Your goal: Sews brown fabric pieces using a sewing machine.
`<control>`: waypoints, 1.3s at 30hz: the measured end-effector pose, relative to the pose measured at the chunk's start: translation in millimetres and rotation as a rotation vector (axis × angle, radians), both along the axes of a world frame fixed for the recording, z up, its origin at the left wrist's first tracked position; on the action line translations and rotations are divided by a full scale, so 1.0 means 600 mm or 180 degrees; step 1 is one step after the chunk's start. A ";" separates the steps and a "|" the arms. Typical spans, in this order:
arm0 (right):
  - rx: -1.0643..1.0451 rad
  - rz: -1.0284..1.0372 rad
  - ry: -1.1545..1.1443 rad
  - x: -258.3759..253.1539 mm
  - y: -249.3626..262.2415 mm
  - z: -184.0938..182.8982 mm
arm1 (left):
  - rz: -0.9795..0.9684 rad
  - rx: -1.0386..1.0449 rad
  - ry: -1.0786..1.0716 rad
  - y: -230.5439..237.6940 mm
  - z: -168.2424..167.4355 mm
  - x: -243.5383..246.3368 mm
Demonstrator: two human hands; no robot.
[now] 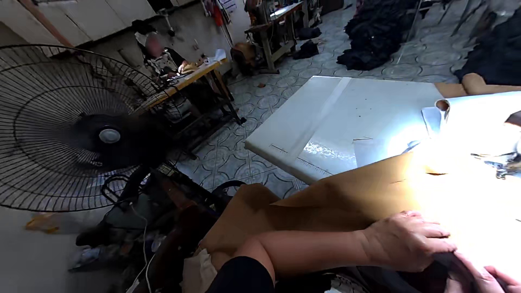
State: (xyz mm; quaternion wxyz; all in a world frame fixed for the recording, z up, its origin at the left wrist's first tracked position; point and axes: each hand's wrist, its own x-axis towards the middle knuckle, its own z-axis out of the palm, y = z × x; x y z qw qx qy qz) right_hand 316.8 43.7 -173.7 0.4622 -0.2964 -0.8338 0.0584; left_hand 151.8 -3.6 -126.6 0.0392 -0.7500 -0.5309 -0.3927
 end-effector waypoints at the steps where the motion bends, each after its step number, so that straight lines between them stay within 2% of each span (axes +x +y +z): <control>1: -0.0028 0.0060 -0.0002 0.002 0.003 -0.001 | 0.0008 0.0013 -0.0028 -0.001 -0.002 -0.001; 7: -0.0010 0.0039 0.0289 -0.003 0.005 0.009 | 0.0092 0.0200 -0.0079 0.000 -0.019 0.003; 14: 0.0101 -0.0129 0.0225 -0.007 0.005 0.005 | 0.0157 0.0384 -0.0105 0.002 -0.032 -0.001; 27: -0.0035 -0.0158 -0.0010 -0.004 -0.009 0.002 | -0.0023 0.0212 -0.0250 0.002 -0.035 -0.017; 35: -0.0017 -0.0111 0.0145 -0.007 -0.005 0.002 | 0.0030 0.0229 -0.0281 0.002 -0.032 -0.015; 39: -0.0013 0.0026 -0.0132 -0.007 0.006 0.015 | 0.0032 0.0131 -0.0204 0.000 -0.026 -0.015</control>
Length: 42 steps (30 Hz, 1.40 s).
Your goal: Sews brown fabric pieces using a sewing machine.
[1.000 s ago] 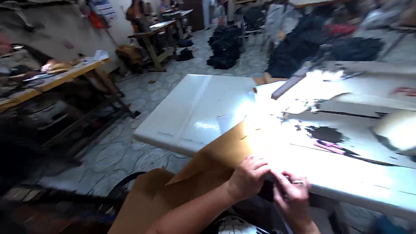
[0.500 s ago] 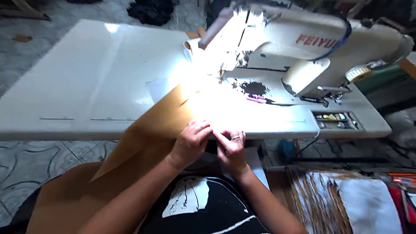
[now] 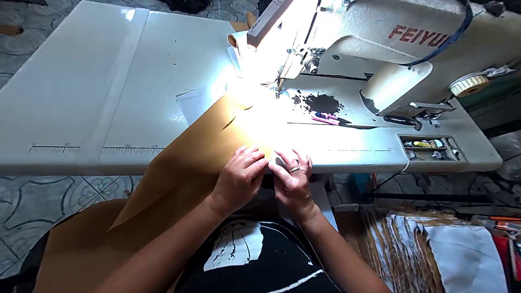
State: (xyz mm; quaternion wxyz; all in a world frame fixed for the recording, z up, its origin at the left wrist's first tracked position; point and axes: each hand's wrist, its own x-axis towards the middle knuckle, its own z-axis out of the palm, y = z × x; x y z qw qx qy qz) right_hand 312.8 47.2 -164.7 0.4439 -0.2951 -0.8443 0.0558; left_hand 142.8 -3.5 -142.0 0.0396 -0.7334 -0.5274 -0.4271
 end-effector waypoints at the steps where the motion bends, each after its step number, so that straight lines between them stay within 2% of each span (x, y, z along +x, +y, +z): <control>1: -0.0042 0.0068 -0.0069 0.001 0.003 0.006 | -0.0025 -0.0077 0.0053 -0.002 0.005 -0.001; 4: -0.0100 0.0196 -0.0337 0.007 0.011 0.026 | -0.0179 -0.0313 0.0198 0.005 0.029 -0.013; 8: 0.0000 0.0151 -0.0489 0.015 0.019 0.034 | -0.0388 -0.0456 0.0418 0.060 0.062 -0.058; 11: 0.0097 0.0078 -0.0528 0.021 0.021 0.039 | -0.0268 -0.0889 0.0720 0.088 0.064 -0.069; 14: 0.0112 0.0022 -0.0661 0.033 0.023 0.046 | -0.0108 -0.1241 0.0826 0.081 0.054 -0.049; 28: 0.0100 0.0087 -0.0691 0.026 0.064 0.060 | -0.0043 -0.1318 0.0850 0.114 0.064 -0.047; 30: 0.0081 0.0088 -0.0702 0.026 0.065 0.063 | -0.0028 -0.1338 0.0924 0.106 0.069 -0.041; 34: 0.0020 0.0119 -0.0715 0.029 0.066 0.066 | 0.0048 -0.0775 0.0695 0.063 0.054 -0.008; 37: -0.0002 0.0153 -0.0754 0.030 0.067 0.069 | 0.0234 -0.0808 0.0541 0.036 0.045 0.014; 42: 0.0009 0.0202 -0.0770 0.029 0.074 0.072 | 0.0369 -0.0693 0.0430 0.033 0.035 0.019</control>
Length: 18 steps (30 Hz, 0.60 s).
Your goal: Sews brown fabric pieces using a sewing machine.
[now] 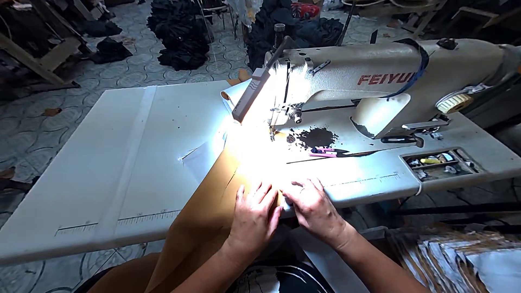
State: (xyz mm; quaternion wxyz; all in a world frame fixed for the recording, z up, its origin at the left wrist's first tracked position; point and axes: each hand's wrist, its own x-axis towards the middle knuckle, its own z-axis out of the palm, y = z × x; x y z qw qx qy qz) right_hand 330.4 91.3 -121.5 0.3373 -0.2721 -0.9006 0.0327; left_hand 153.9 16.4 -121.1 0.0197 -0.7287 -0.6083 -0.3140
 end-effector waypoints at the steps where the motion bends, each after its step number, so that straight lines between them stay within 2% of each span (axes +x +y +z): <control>1: 0.0004 0.0012 0.0005 0.000 0.002 0.000 | 0.0013 0.0015 -0.0002 0.002 0.000 0.000; 6: 0.0060 -0.0030 -0.0201 -0.007 0.023 0.002 | 0.0044 -0.0077 -0.0028 0.032 0.008 -0.004; 11: 0.0167 0.0020 -0.0218 -0.029 0.079 0.008 | -0.0014 -0.0186 0.0019 0.087 0.020 -0.021; 18: -0.0180 0.0131 -0.0487 -0.067 0.145 0.039 | -0.0078 -0.0608 0.0116 0.165 0.039 -0.049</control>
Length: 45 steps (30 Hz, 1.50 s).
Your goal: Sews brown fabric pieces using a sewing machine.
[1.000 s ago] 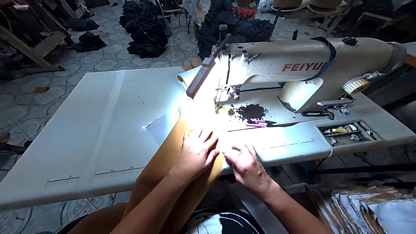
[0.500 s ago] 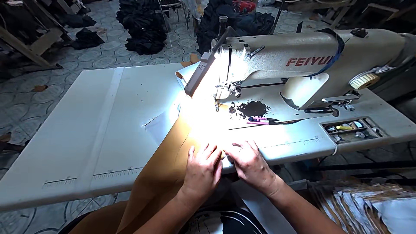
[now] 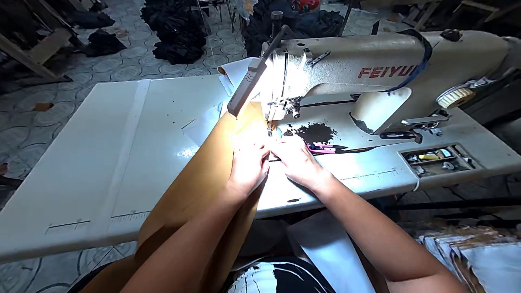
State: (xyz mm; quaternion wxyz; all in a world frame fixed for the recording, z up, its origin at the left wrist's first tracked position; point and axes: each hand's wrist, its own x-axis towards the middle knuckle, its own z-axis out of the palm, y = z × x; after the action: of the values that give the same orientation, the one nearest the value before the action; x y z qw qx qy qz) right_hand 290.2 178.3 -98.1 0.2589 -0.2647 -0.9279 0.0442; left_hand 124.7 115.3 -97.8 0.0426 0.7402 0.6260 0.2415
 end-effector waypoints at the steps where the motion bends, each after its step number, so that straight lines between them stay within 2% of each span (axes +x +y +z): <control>1: -0.0048 -0.0018 -0.0010 -0.005 0.009 0.000 | -0.0005 -0.0036 -0.0009 0.011 0.001 -0.003; 6: -0.0423 -0.0408 -0.0011 -0.015 0.019 -0.007 | 0.0118 -0.0382 0.0076 0.050 0.014 -0.009; 16: -0.0034 -0.0860 0.0852 -0.014 0.019 -0.020 | 0.0103 -0.0533 0.0058 0.076 0.015 -0.015; 32: -0.0107 -0.0920 0.0697 -0.009 0.022 -0.021 | 0.0262 -0.0805 0.0107 0.092 0.029 -0.010; 38: -0.0174 -0.0934 0.0678 -0.009 0.025 -0.020 | 0.0269 -0.0545 0.0063 0.097 0.008 -0.007; 42: -0.0235 -0.0906 0.0657 -0.008 0.024 -0.021 | 0.0134 -0.0920 0.0100 0.063 0.036 -0.024; 45: -0.0364 -0.0935 0.0606 -0.007 0.024 -0.025 | 0.0476 -0.1056 -0.0078 -0.029 0.085 -0.048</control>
State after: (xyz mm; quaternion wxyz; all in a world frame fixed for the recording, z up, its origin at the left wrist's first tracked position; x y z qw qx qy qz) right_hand 285.9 192.7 -113.4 0.3338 -0.4063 -0.8465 0.0835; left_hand 95.8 97.7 -46.9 0.1537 0.6714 0.7100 0.1464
